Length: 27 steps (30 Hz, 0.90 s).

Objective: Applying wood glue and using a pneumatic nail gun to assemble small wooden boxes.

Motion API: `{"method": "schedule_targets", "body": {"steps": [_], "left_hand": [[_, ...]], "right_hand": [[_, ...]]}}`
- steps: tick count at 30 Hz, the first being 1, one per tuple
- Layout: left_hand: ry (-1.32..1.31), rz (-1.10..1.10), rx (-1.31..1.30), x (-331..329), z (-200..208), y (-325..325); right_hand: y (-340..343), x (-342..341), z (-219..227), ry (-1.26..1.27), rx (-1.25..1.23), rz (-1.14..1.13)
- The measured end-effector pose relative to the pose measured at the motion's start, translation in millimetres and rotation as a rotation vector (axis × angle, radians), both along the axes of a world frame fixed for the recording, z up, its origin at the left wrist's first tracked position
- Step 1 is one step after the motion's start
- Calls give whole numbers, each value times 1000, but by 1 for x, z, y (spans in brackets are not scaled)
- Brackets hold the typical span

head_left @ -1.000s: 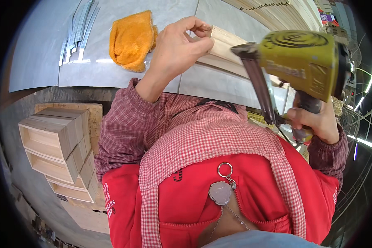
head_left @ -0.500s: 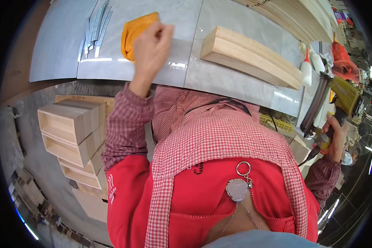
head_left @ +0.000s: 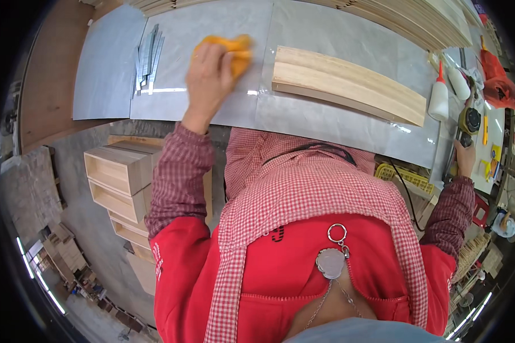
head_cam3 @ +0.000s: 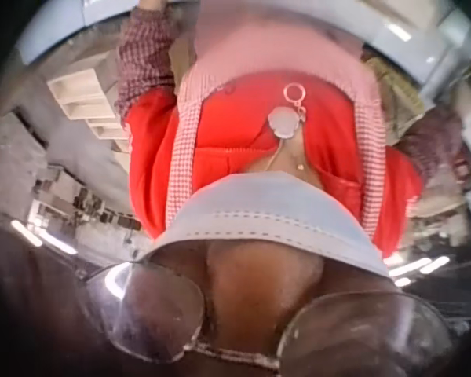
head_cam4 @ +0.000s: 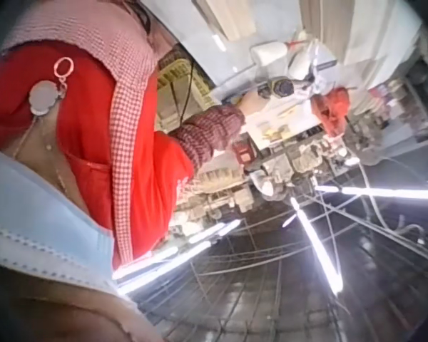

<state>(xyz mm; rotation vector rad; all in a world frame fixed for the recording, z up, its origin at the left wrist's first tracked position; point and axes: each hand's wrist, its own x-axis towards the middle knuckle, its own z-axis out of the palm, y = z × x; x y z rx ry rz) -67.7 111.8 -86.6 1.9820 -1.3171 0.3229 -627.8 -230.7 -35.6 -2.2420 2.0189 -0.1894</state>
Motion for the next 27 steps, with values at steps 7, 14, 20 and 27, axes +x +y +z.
{"method": "schedule_targets", "body": {"steps": [7,14,20,27], "left_hand": [[180,-272,232,-1,-32,-65],[-113,87,571,70,-36,-44],[-229,243,385,98,-21,34],[1111,26,56,-45,34,3]], "right_hand": [[5,28,10,48,159,-124],[7,41,-24,180,8,-191],[6,37,-46,5,-53,-143],[56,91,-16,59,-353,48]]}}
